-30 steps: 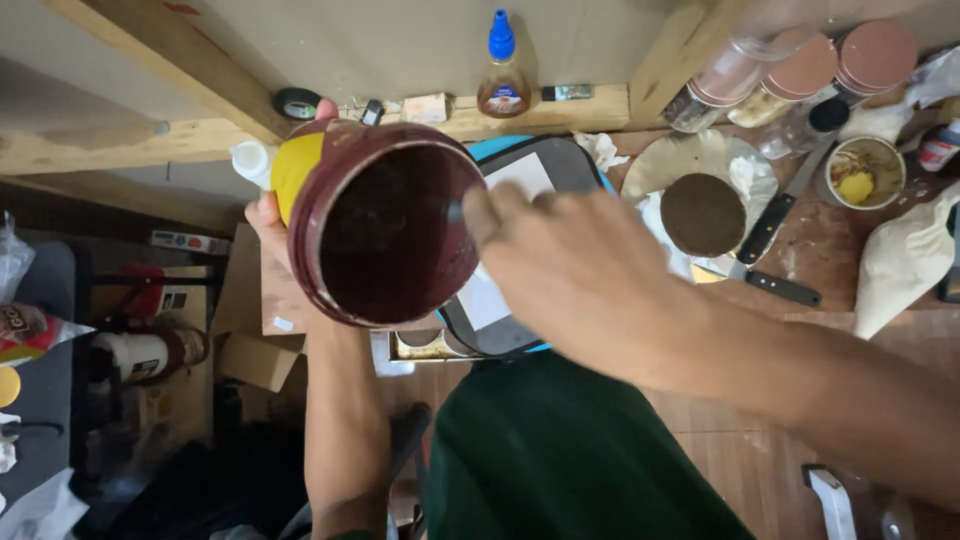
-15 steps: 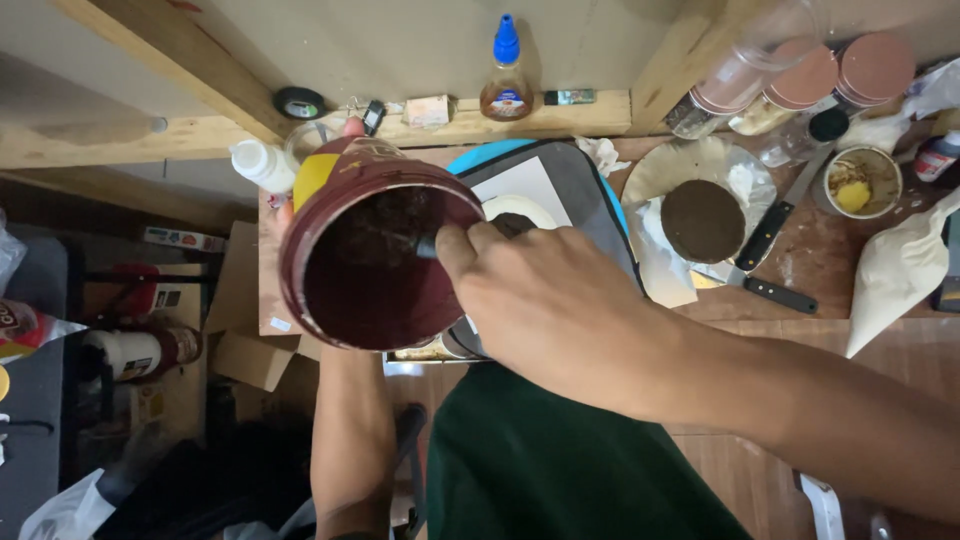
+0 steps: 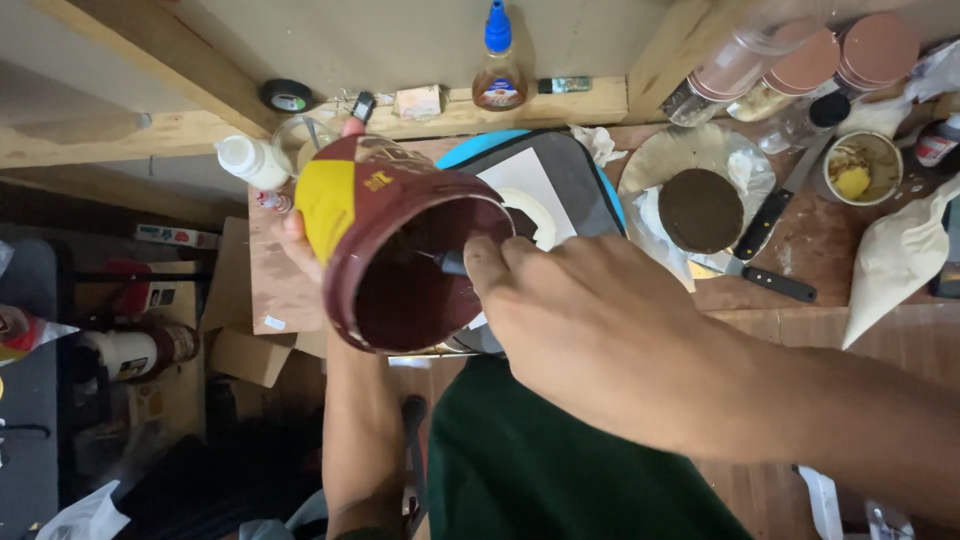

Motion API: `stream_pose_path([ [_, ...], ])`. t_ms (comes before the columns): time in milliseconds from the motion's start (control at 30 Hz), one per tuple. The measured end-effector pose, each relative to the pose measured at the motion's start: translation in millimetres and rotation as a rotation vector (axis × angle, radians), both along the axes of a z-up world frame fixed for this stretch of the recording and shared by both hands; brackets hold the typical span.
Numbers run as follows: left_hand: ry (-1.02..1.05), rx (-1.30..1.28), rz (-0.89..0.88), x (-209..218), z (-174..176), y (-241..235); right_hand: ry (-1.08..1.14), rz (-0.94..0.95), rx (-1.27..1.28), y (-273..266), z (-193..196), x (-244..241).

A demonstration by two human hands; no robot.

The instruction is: Preparing a chocolate cake by applying frosting and layering.

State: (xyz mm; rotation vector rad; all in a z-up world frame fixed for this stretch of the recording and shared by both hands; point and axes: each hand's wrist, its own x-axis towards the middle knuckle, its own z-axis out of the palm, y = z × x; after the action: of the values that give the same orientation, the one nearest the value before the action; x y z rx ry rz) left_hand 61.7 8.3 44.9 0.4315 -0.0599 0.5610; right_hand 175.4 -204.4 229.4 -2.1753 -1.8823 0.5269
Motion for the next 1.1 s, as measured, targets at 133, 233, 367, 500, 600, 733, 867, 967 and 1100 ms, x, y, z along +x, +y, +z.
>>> stream_pose_path([
  [133,0.037,-0.078,0.042,9,25,-10,-0.200,-0.010,0.148,-4,-7,-5],
  [233,-0.026,-0.088,-0.073,7,14,7,-0.276,-0.009,0.144,4,-8,-6],
  [367,0.147,0.162,-0.025,6,0,14,-0.226,0.047,0.152,-1,-8,3],
  [500,0.111,0.104,-0.087,15,-4,13,-0.214,0.137,0.182,-4,-4,14],
  [600,0.117,0.097,-0.028,11,4,8,-0.293,0.182,0.150,-7,-8,17],
  [733,0.073,0.177,-0.002,10,5,10,-0.429,0.150,0.097,-11,0,24],
  [867,0.101,0.052,0.083,8,22,8,-0.436,0.050,0.241,-7,7,18],
  [967,0.027,0.008,-0.020,8,17,15,-0.513,0.010,0.254,-4,-5,12],
  [1100,0.148,0.060,0.039,0,12,17,-0.554,-0.008,0.288,-2,-1,5],
])
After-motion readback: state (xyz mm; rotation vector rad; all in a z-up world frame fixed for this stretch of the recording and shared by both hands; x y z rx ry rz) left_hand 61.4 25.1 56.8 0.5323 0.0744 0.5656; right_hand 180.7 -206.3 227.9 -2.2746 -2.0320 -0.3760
